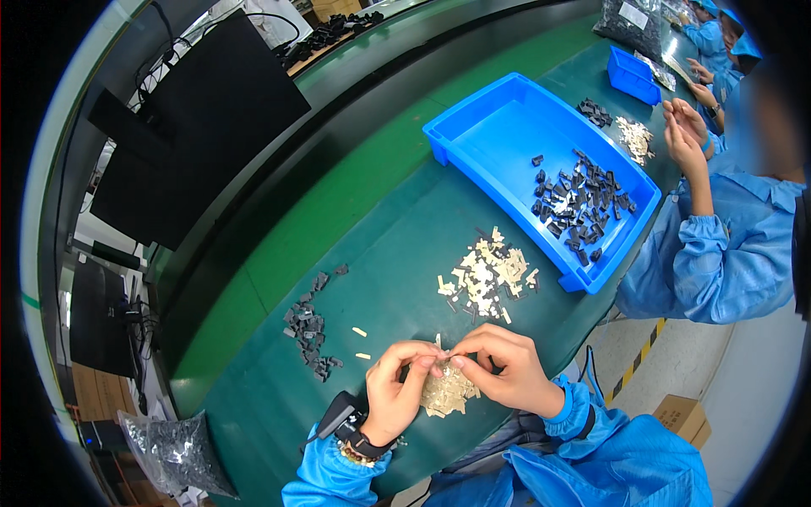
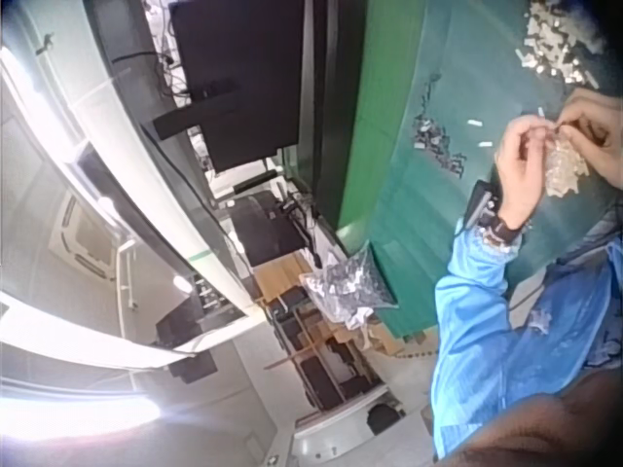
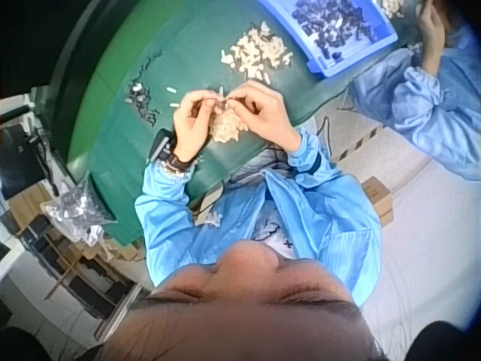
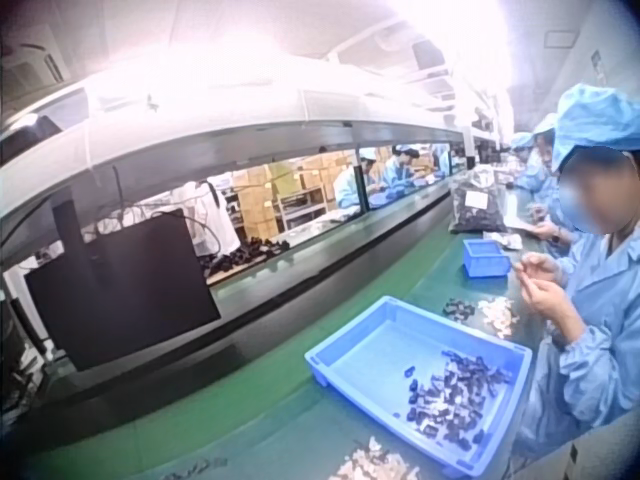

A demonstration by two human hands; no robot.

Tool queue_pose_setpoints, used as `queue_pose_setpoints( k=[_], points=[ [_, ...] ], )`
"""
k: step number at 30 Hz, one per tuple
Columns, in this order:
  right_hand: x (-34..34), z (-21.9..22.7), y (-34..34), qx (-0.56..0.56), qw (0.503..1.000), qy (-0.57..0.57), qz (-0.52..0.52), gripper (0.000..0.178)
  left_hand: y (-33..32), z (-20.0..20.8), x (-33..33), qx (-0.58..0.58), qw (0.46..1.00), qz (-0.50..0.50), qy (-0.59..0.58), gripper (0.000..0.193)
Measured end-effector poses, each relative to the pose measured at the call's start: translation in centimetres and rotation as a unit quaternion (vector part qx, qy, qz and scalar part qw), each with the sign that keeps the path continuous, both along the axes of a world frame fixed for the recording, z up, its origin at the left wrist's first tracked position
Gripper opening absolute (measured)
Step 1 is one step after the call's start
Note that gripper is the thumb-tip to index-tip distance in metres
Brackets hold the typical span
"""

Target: Assembling small electronic or plastic components at a factory assembly line workbench.

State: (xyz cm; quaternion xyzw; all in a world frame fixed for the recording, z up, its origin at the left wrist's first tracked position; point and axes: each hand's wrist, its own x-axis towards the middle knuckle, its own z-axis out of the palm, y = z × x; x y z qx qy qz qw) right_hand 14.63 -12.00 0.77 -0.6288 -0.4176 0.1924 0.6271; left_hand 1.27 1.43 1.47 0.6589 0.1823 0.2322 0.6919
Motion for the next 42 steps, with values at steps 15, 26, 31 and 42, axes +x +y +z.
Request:
queue_pose_setpoints(
  k=[15,26,31,42],
  points=[
    [-0.3,-0.4,0.2,0.041,0.987,-0.153,-0.039,0.017,-0.2,1.0,0.3,0.263,0.963,0.047,0.024,0.016],
    [-0.4,-0.6,0.1,0.085,0.976,-0.194,-0.054,0.018,-0.8,0.9,0.2,0.326,0.942,0.081,0.015,0.018],
    [-0.5,-0.4,0.3,0.08,0.975,-0.199,-0.054,0.019,-0.8,1.1,0.3,0.338,0.936,0.095,0.004,0.018],
    [-1.0,-0.3,0.1,0.071,0.968,-0.228,-0.079,0.018,-1.0,0.9,0.3,0.331,0.938,0.105,0.006,0.018]
  ],
)
